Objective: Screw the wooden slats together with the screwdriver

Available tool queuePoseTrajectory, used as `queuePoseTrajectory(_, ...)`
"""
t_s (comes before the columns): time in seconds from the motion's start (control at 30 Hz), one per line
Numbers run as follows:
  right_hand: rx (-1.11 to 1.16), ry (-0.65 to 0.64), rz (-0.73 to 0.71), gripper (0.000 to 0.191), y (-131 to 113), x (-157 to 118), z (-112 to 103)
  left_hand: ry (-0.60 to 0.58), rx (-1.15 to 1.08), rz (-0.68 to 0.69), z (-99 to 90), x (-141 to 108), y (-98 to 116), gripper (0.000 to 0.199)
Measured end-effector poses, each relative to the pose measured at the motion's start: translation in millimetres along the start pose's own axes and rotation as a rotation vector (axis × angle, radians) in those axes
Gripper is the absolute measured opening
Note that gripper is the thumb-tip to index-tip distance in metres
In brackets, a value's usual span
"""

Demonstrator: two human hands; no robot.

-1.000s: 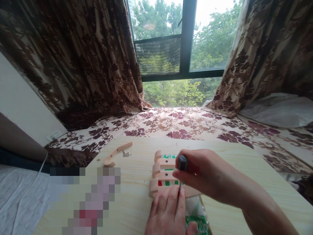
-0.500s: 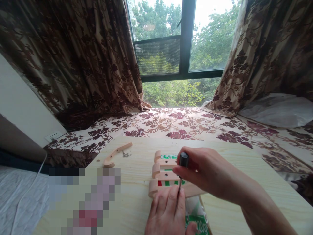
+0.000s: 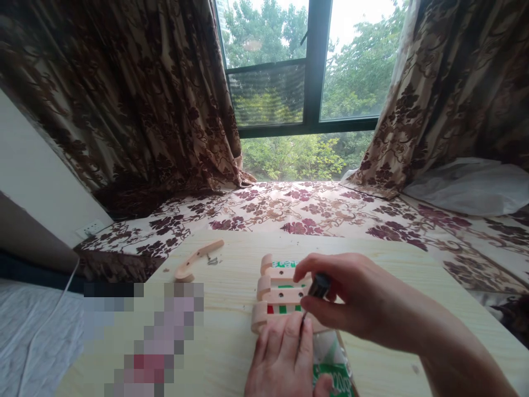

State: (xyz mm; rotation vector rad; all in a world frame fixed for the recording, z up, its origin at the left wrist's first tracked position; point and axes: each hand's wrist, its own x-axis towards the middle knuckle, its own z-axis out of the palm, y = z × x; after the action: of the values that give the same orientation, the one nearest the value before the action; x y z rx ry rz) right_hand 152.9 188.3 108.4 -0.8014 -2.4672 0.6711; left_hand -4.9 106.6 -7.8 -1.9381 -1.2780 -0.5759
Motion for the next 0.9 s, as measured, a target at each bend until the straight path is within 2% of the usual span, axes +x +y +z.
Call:
queuePoseTrajectory(0.1, 0.028, -0.045, -0.001, 0.006, -1.9, 0.8, 0.8, -0.004, 0.0, 0.003, -0.8, -0.5, -0.2, 0.045)
queuePoseTrajectory(0.23, -0.094, 0.039, 0.072, 0.024, -3.5, 8.5, 3.8, -0.016, -0.003, 0.036, -1.7, 1.3, -1.7, 0.042)
queuePoseTrajectory(0.37, -0.03, 0.003, 0.032, 0.007, -2.2, 4.7, 0.4, -0.004, -0.012, 0.014, -1.7, 4.5, -0.7, 0.044)
queuePoseTrajectory(0.43, 0.034, -0.049, 0.012, 0.017, -1.0, -1.2, -2.1, -0.013, -0.02, 0.002, -1.6, 5.7, 0.7, 0.045)
queuePoseTrajectory(0.53, 0.05, -0.095, 0.008, 0.009, 1.1, -5.0, -1.9, -0.012, -0.019, -0.001, -1.6, 6.0, 1.7, 0.047)
queuePoseTrajectory(0.6, 0.038, -0.092, 0.037, 0.008, 2.2, -2.2, 0.8, -0.01, -0.006, 0.001, -1.3, 5.5, 1.0, 0.046)
queuePoseTrajectory(0.73, -0.013, -0.012, 0.087, 0.02, 2.0, 6.2, 3.8, -0.015, 0.006, 0.029, -1.0, 3.7, -1.6, 0.044)
queuePoseTrajectory(0.87, 0.015, -0.026, 0.02, 0.006, -0.6, 1.7, -1.8, -0.007, 0.008, 0.006, -2.1, 2.2, -1.1, 0.045)
queuePoseTrajectory(0.9, 0.035, -0.035, 0.003, 0.01, -0.8, -1.0, -3.2, -0.019, 0.007, 0.005, -2.6, 1.9, -0.8, 0.045)
